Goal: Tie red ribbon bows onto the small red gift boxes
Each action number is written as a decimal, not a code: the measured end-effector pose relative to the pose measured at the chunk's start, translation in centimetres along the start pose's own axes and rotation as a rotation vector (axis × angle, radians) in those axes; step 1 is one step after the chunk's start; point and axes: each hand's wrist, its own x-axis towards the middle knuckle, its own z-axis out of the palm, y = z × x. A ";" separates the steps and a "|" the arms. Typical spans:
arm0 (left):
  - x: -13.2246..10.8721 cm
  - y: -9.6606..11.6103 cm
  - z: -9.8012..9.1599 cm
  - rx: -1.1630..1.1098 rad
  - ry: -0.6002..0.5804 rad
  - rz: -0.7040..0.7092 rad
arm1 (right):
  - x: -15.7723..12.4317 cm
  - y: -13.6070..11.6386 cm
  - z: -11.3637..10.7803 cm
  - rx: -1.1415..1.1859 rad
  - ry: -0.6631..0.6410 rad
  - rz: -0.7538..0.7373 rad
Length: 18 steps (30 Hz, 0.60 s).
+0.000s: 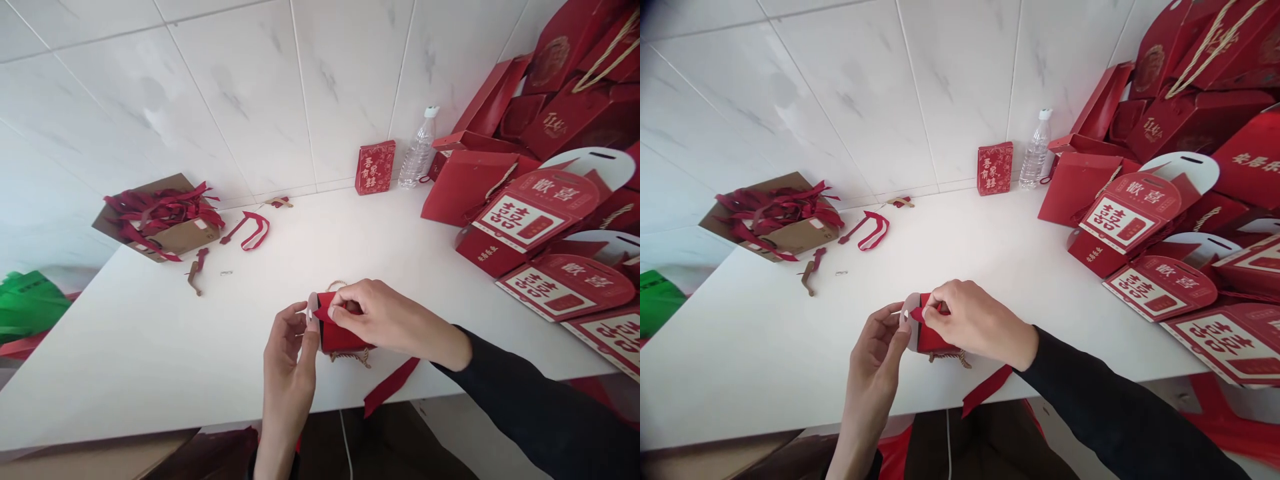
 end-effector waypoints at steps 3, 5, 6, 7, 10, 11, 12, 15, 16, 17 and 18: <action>-0.1 -0.1 -0.1 -0.012 -0.006 -0.008 | 0.1 0.1 -0.1 0.045 -0.028 0.002; -0.1 -0.1 -0.1 -0.023 -0.016 -0.012 | 0.1 0.1 -0.1 0.068 -0.034 0.009; -0.1 -0.1 -0.1 -0.026 -0.017 -0.013 | 0.2 0.2 0.0 0.068 -0.032 0.011; -0.1 -0.1 -0.1 -0.028 -0.017 -0.014 | 0.3 0.2 0.1 0.061 -0.029 0.010; -0.1 -0.2 -0.1 -0.026 -0.010 -0.013 | 0.5 0.3 0.4 0.036 -0.019 0.000; 0.0 -0.2 -0.1 -0.023 -0.011 -0.011 | 0.5 0.2 0.4 0.037 -0.020 0.000; 0.0 -0.2 -0.1 -0.020 -0.012 -0.008 | 0.6 0.2 0.4 0.042 -0.023 0.003; 0.0 -0.1 -0.1 -0.014 -0.012 -0.007 | 0.5 0.1 0.2 0.090 -0.045 0.016; -0.1 -0.1 -0.2 -0.017 -0.016 -0.008 | 0.5 0.1 0.1 0.110 -0.053 0.017; -0.1 -0.1 -0.2 -0.022 -0.022 -0.008 | 0.5 0.1 0.0 0.126 -0.061 0.019; -0.1 0.0 -0.2 -0.027 -0.028 -0.009 | 0.5 0.2 0.0 0.134 -0.068 0.021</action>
